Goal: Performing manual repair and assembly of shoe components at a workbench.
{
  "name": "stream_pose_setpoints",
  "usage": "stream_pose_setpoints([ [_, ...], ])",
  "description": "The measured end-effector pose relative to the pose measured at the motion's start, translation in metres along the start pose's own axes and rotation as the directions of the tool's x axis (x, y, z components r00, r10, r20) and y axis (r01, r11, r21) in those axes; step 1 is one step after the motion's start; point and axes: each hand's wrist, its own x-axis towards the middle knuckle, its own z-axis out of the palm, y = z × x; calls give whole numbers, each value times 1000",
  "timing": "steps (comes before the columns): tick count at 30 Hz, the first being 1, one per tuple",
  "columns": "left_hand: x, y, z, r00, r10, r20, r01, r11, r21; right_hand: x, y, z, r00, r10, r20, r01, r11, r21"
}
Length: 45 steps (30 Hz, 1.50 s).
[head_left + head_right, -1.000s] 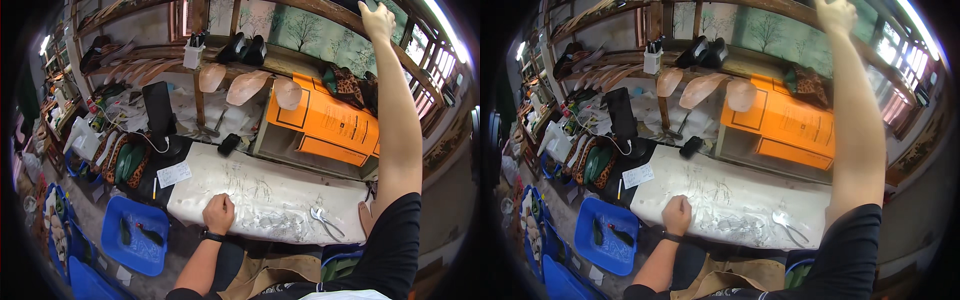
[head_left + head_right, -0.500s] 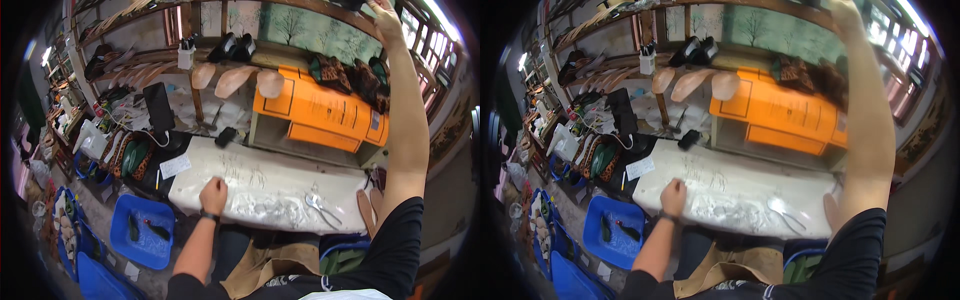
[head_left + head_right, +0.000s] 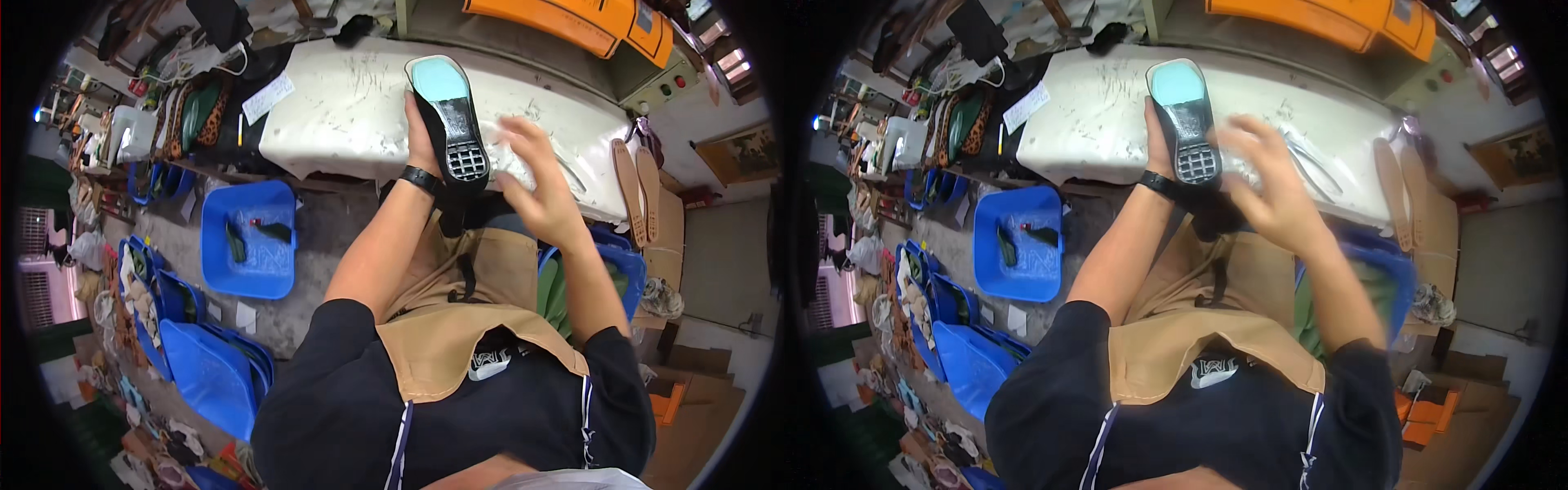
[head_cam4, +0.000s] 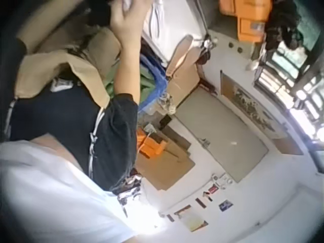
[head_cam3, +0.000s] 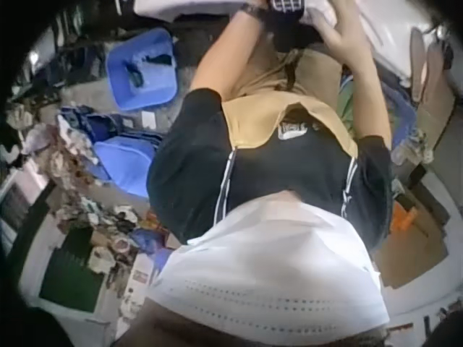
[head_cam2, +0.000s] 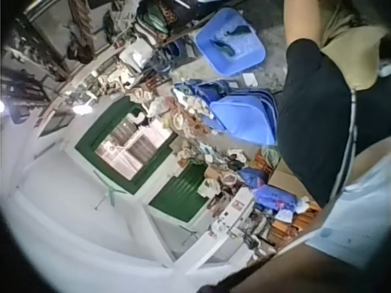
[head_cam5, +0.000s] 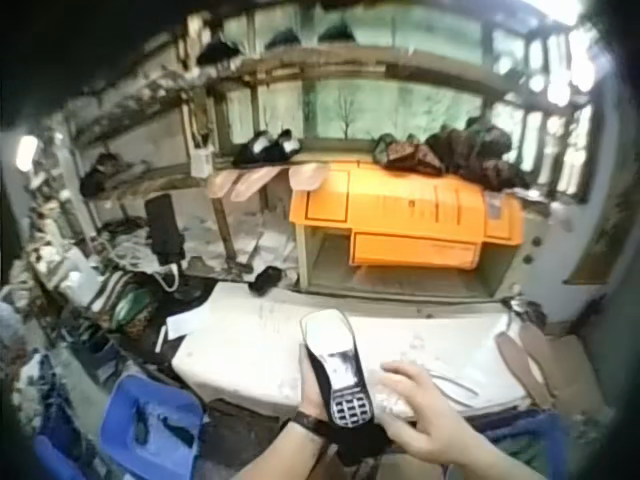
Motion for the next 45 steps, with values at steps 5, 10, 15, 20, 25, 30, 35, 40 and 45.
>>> stream_pose_setpoints([
  [5, 11, -16, 35, 922, 292, -255, -146, 872, 468, -5, 34, 19, 882, 471, 4, -390, 728, 564],
  [10, 16, -7, 57, 917, 378, -127, -148, 618, 772, 12, 78, 40, 894, 441, -74, -331, 763, 555],
  [15, 10, -13, 52, 936, 342, 85, -268, 533, 803, 22, 101, 43, 882, 410, -231, -287, 857, 427],
  [20, 2, -2, 38, 960, 245, 135, -263, 629, 732, 19, 110, 34, 835, 538, -117, -401, 739, 541],
  [25, 1, 5, 26, 993, 92, 71, -115, 862, 494, 20, 118, 32, 795, 606, -5, -447, 593, 669],
  [30, 6, -4, 25, 996, 91, 0, -86, 943, 321, 24, 90, 37, 792, 610, -12, -502, 664, 555],
  [35, 5, -10, 31, 997, 71, -32, -57, 941, 333, 24, 84, 44, 794, 608, -4, -526, 690, 498],
  [40, 1, -6, 41, 998, 26, -62, 11, 851, 525, 27, 84, 41, 756, 651, 69, -595, 639, 487],
  [45, -23, 14, 48, 995, -11, -104, 80, 720, 689, 23, 79, 48, 720, 683, 121, -627, 567, 534],
])
